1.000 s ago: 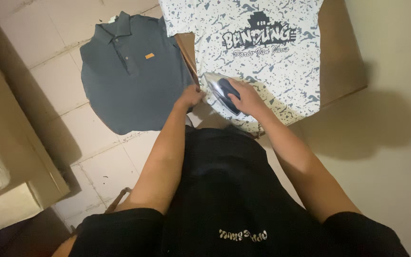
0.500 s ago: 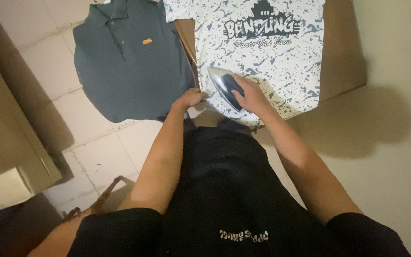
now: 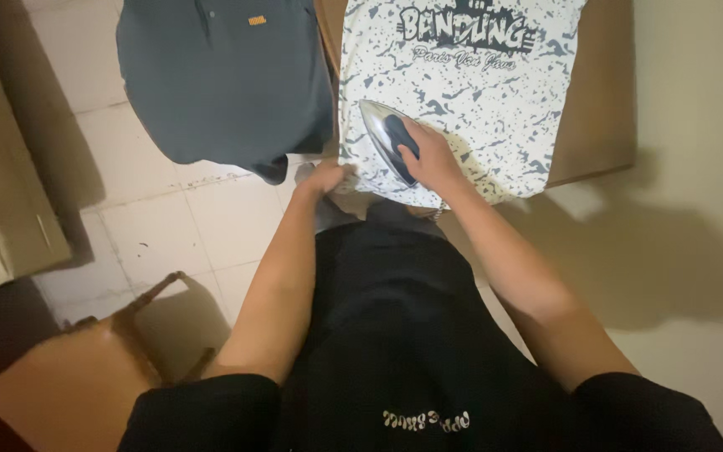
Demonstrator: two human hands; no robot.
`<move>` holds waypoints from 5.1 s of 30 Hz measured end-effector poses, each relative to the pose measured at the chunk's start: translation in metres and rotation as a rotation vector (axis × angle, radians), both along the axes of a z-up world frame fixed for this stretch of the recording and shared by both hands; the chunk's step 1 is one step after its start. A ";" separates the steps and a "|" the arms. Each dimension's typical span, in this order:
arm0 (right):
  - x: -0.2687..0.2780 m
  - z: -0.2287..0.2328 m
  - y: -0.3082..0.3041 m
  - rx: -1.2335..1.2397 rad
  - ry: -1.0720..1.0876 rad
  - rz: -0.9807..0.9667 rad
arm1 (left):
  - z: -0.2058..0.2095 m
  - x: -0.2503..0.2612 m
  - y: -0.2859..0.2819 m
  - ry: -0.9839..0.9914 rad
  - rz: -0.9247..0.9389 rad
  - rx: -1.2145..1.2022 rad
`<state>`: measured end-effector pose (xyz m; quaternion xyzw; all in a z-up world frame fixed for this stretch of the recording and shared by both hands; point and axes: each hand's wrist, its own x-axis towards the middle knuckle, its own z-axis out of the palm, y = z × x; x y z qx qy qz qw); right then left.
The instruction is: The person irons a white patterned t-shirt laid flat on a wooden table. They use a handheld iron to smooth the fabric, moving it across the front and sleeves while holding the shirt in place with the other hand. A dark polo shirt remains untouched beside the t-shirt.
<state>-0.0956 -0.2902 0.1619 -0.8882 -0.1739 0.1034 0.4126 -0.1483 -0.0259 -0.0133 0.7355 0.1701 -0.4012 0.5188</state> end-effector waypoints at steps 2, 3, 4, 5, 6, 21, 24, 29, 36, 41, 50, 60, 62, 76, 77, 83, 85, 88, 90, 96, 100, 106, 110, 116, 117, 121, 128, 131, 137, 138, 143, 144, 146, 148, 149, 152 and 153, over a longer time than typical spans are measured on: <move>0.000 -0.001 -0.008 0.012 0.012 0.085 | -0.017 -0.012 -0.003 -0.024 0.075 -0.012; -0.001 0.000 -0.010 0.017 0.019 0.127 | -0.023 -0.017 -0.004 -0.035 0.112 -0.018; -0.002 0.001 -0.015 0.038 0.034 0.198 | -0.027 -0.024 -0.006 -0.064 0.156 -0.027; -0.004 0.004 -0.020 0.058 0.050 0.269 | -0.027 -0.030 -0.008 -0.094 0.199 -0.037; -0.005 0.008 -0.023 0.079 0.066 0.342 | -0.024 -0.036 -0.009 -0.124 0.243 -0.045; -0.013 -0.003 -0.035 -0.091 0.156 0.440 | 0.043 -0.073 -0.021 -0.090 0.421 0.145; -0.021 0.000 -0.032 -0.105 0.032 0.375 | 0.039 -0.074 -0.021 -0.133 0.361 0.238; -0.026 -0.005 -0.032 -0.093 0.029 0.302 | 0.027 -0.075 -0.023 -0.261 0.399 0.280; -0.032 0.003 -0.035 -0.205 -0.041 0.316 | 0.027 -0.082 -0.029 -0.329 0.441 0.362; -0.040 0.002 -0.020 -0.281 0.013 0.136 | 0.038 -0.086 -0.030 -0.331 0.417 0.406; -0.025 -0.009 -0.034 -0.197 -0.030 0.210 | 0.018 -0.091 -0.033 -0.307 0.390 0.547; -0.013 -0.001 -0.040 -0.209 0.062 0.273 | 0.005 -0.090 -0.054 -0.256 0.581 0.629; -0.009 -0.004 -0.038 -0.185 0.018 0.225 | 0.014 -0.084 -0.056 -0.244 0.605 0.623; 0.005 -0.024 -0.033 -0.083 -0.099 0.207 | 0.037 -0.064 -0.059 -0.255 0.707 0.388; 0.006 -0.022 -0.035 -0.081 -0.084 0.253 | 0.036 -0.061 -0.058 -0.233 0.743 0.310; 0.001 -0.016 -0.027 -0.080 -0.022 0.191 | 0.052 -0.041 -0.050 0.004 0.882 -0.260; 0.000 -0.023 -0.021 -0.069 -0.067 0.082 | 0.066 -0.036 -0.051 0.048 0.840 -0.297; -0.001 -0.028 -0.022 -0.062 -0.061 0.037 | 0.080 -0.029 -0.053 0.063 0.697 -0.217; 0.000 -0.025 -0.026 -0.005 -0.026 0.102 | 0.078 -0.021 -0.053 0.060 0.591 -0.148; 0.002 -0.049 -0.015 -0.061 -0.170 -0.092 | 0.030 -0.007 -0.060 -0.035 0.487 -0.137; 0.010 -0.062 -0.017 -0.061 -0.040 -0.122 | 0.026 0.005 -0.056 -0.077 0.402 0.009; 0.018 -0.036 -0.006 -0.091 0.038 -0.120 | 0.028 0.020 -0.043 -0.025 0.143 0.199; 0.023 -0.027 0.004 -0.155 0.132 -0.214 | 0.003 0.026 -0.028 -0.134 0.065 0.200; 0.027 -0.050 0.003 -0.137 -0.017 -0.099 | 0.000 0.040 -0.026 -0.178 -0.081 0.282; 0.025 -0.050 0.007 -0.158 0.019 -0.144 | 0.001 0.042 -0.024 -0.169 -0.090 0.281; 0.020 -0.042 0.018 -0.174 0.117 -0.304 | -0.001 0.048 -0.015 -0.199 -0.170 0.296; 0.013 -0.031 0.027 -0.122 0.166 -0.324 | -0.008 0.062 0.006 -0.271 -0.239 0.290; 0.010 -0.033 0.039 -0.064 0.089 -0.401 | 0.010 0.069 0.012 -0.288 -0.253 0.263; 0.012 -0.031 0.074 -0.036 -0.030 -0.507 | 0.057 0.092 0.039 -0.272 -0.260 0.226; 0.014 -0.030 0.081 -0.052 -0.096 -0.513 | 0.062 0.094 0.045 -0.296 -0.270 0.219; 0.033 -0.011 0.105 0.007 -0.009 -0.573 | 0.062 0.106 0.073 -0.335 -0.156 0.153; 0.038 -0.006 0.109 0.001 -0.036 -0.571 | 0.058 0.111 0.077 -0.399 -0.159 0.152; 0.049 0.002 0.116 -0.022 0.076 -0.606 | 0.051 0.119 0.083 -0.406 -0.128 0.127; 0.059 0.004 0.119 -0.034 0.088 -0.608 | 0.051 0.125 0.088 -0.408 -0.125 0.130; 0.064 0.002 0.120 -0.034 0.044 -0.595 | 0.053 0.130 0.090 -0.407 -0.138 0.144; 0.082 -0.009 0.118 -0.053 -0.035 -0.549 | 0.057 0.144 0.092 -0.400 -0.142 0.178; 0.089 -0.014 0.116 -0.063 -0.054 -0.534 | 0.057 0.150 0.091 -0.398 -0.138 0.186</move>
